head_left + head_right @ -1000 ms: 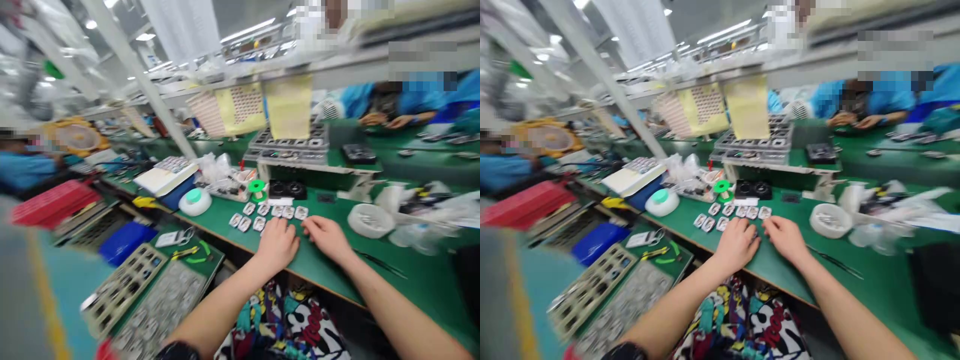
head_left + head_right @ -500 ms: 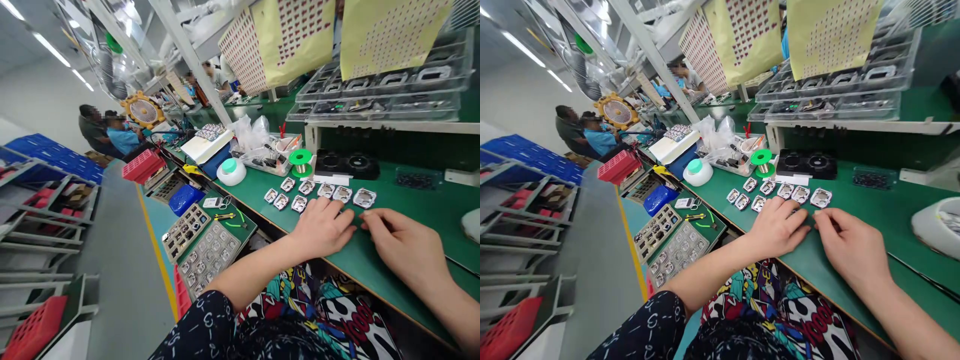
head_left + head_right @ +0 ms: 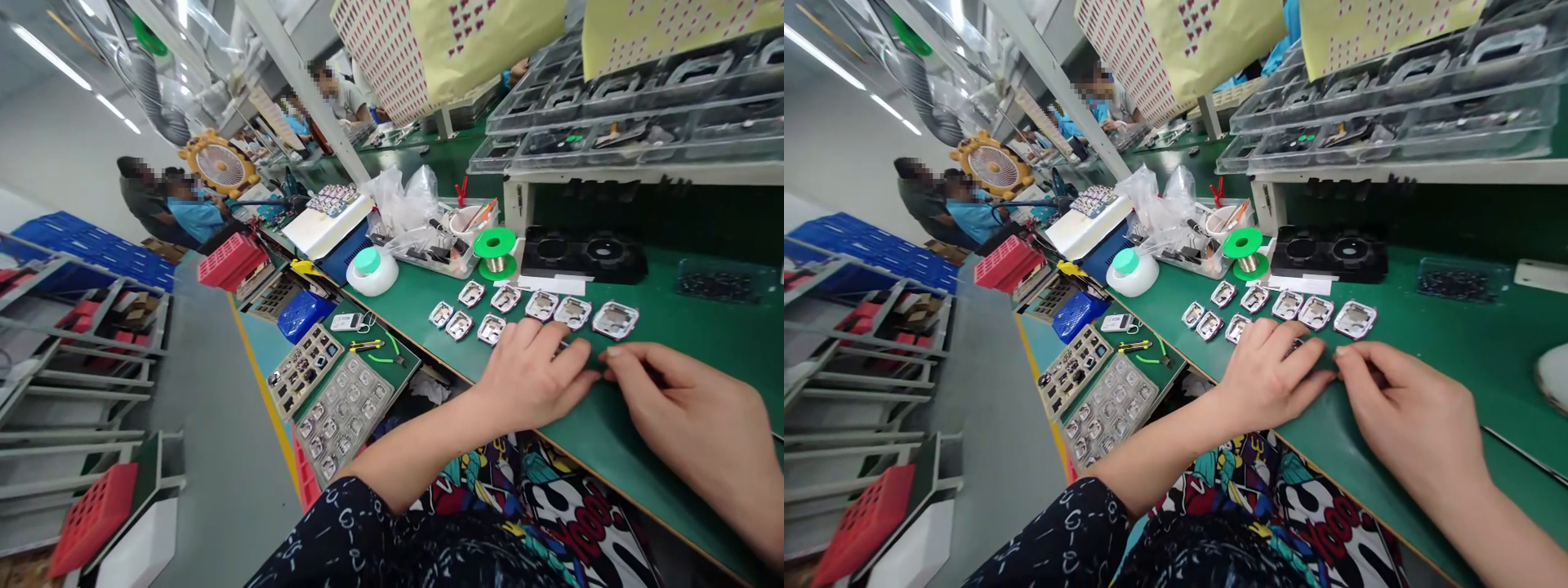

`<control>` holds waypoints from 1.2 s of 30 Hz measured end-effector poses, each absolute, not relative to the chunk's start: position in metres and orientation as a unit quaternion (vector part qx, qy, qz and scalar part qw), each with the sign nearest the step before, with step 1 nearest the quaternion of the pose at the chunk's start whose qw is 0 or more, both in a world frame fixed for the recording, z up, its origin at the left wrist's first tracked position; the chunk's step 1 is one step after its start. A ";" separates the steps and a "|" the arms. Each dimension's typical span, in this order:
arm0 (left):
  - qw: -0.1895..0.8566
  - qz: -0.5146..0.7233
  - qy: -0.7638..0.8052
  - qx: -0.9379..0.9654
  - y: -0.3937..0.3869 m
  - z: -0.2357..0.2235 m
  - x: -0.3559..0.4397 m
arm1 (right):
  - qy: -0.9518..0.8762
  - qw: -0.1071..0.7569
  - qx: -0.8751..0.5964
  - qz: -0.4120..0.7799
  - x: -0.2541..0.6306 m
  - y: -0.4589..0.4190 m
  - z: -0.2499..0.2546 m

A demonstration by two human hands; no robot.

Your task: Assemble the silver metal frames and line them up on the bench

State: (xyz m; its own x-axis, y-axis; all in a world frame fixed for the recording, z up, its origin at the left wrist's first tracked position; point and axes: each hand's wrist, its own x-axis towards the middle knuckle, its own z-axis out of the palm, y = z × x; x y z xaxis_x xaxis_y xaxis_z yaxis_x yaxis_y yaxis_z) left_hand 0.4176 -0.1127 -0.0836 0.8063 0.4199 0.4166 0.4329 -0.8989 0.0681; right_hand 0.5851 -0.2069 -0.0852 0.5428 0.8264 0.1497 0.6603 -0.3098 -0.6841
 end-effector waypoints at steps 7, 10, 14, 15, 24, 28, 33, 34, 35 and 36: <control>-0.028 -0.227 -0.221 -0.948 -0.117 -0.080 0.406 | -0.434 0.373 -0.806 0.155 0.590 -0.209 -0.088; -0.001 -0.305 -0.239 -0.922 -0.093 -0.063 0.373 | -0.419 0.367 -0.813 0.171 0.591 -0.210 -0.088; 0.109 -0.415 -0.387 -0.816 -0.005 -0.021 0.300 | -0.423 0.378 -0.800 0.195 0.592 -0.209 -0.087; 0.137 -0.410 -0.430 -0.793 0.023 -0.009 0.280 | -0.427 0.384 -0.794 0.200 0.592 -0.208 -0.087; 0.113 -0.218 -0.650 -0.719 0.190 0.063 0.187 | -0.491 0.428 -0.741 0.163 0.583 -0.209 -0.087; 0.020 -0.162 -0.692 -0.703 0.221 0.072 0.182 | -0.487 0.434 -0.743 0.150 0.583 -0.208 -0.090; 0.000 -0.172 -0.680 -0.713 0.227 0.065 0.176 | -0.479 0.436 -0.747 0.148 0.581 -0.210 -0.090; 0.002 -0.172 -0.679 -0.714 0.228 0.063 0.176 | -0.479 0.437 -0.747 0.150 0.581 -0.210 -0.090; 0.006 -0.172 -0.676 -0.716 0.229 0.061 0.175 | -0.479 0.436 -0.747 0.150 0.581 -0.211 -0.090; 0.010 -0.176 -0.672 -0.719 0.229 0.059 0.176 | -0.479 0.436 -0.747 0.151 0.581 -0.211 -0.090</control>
State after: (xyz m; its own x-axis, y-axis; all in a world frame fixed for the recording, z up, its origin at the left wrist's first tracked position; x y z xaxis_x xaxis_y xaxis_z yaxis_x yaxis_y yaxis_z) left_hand 0.1755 0.2292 0.0589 0.0355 0.9632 0.2664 0.9702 -0.0972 0.2219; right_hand 0.5810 -0.2105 -0.0898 0.4956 0.8470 0.1922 0.5837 -0.1609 -0.7959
